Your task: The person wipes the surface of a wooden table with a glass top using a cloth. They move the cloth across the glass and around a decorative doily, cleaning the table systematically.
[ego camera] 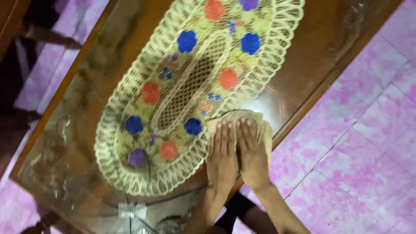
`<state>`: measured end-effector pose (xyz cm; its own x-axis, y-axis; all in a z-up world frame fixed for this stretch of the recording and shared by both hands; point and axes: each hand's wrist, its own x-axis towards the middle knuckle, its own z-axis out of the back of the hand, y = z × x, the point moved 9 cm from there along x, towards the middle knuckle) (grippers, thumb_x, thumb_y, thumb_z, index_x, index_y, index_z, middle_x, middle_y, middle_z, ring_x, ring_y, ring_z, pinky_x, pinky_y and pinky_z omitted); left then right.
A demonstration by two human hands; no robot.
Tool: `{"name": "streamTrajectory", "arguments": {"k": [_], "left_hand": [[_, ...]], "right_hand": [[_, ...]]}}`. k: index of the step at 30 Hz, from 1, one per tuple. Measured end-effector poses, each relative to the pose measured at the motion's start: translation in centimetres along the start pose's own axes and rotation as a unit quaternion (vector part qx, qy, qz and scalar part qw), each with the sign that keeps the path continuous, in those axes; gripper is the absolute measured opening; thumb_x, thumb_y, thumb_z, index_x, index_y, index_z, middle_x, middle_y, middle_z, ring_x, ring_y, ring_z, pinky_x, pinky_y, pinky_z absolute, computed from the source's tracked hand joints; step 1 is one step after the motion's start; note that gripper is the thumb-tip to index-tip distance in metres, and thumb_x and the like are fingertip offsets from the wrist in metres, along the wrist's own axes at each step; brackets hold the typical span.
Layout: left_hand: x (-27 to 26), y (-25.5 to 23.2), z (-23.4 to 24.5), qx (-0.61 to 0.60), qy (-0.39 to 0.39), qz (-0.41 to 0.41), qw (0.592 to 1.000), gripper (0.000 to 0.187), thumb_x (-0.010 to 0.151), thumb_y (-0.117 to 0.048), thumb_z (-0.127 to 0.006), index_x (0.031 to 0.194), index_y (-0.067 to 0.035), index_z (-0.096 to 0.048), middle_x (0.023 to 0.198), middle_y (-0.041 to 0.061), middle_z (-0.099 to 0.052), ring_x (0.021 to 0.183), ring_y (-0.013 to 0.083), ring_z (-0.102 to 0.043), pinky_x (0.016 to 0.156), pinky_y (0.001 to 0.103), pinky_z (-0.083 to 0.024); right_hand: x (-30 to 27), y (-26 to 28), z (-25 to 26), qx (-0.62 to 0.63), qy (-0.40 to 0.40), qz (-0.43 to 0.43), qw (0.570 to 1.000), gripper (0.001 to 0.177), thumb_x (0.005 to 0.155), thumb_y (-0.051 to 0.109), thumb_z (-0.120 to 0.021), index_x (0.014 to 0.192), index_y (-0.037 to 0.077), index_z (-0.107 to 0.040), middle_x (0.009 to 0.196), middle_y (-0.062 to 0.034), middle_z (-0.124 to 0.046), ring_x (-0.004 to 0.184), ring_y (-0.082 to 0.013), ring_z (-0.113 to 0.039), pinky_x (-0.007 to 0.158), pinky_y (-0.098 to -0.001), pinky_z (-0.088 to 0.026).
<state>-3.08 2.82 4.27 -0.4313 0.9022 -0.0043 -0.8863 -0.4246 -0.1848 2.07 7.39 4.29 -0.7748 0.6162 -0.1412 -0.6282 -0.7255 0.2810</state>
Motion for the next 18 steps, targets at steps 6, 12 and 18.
{"name": "streamTrajectory", "arguments": {"k": [6,12,18], "left_hand": [[3.1,1.1,-3.3,-0.091,0.013,0.074,0.993,0.059,0.104,-0.016,-0.036,0.160,-0.003,-0.025,0.170,0.014,-0.021,0.158,0.0265,-0.014,0.130,0.042,-0.003],[9.6,3.6,-4.0,-0.059,-0.064,0.199,0.976,0.057,0.109,-0.024,-0.032,0.161,-0.001,-0.020,0.169,0.017,-0.021,0.158,0.0303,-0.014,0.130,0.044,-0.004],[8.7,3.2,-3.5,-0.052,-0.137,0.239,0.960,0.057,0.105,-0.019,-0.036,0.158,-0.001,-0.029,0.166,0.017,-0.029,0.156,0.0301,-0.025,0.130,0.044,-0.016]], "right_hand": [[4.0,-0.4,0.6,0.026,-0.033,0.037,0.998,0.075,0.093,0.009,-0.054,0.164,0.010,-0.029,0.168,-0.0090,-0.032,0.154,-0.0317,-0.029,0.114,-0.0532,-0.033],[12.3,-0.5,1.8,0.087,-0.068,0.206,0.972,0.056,0.103,0.015,-0.053,0.156,0.002,-0.041,0.162,-0.0172,-0.041,0.150,-0.0400,-0.036,0.121,-0.0522,-0.028],[11.8,-0.7,1.5,0.012,-0.032,0.236,0.971,0.060,0.102,0.005,-0.049,0.161,0.005,-0.037,0.166,-0.0111,-0.036,0.152,-0.0330,-0.034,0.120,-0.0507,-0.031]]}}
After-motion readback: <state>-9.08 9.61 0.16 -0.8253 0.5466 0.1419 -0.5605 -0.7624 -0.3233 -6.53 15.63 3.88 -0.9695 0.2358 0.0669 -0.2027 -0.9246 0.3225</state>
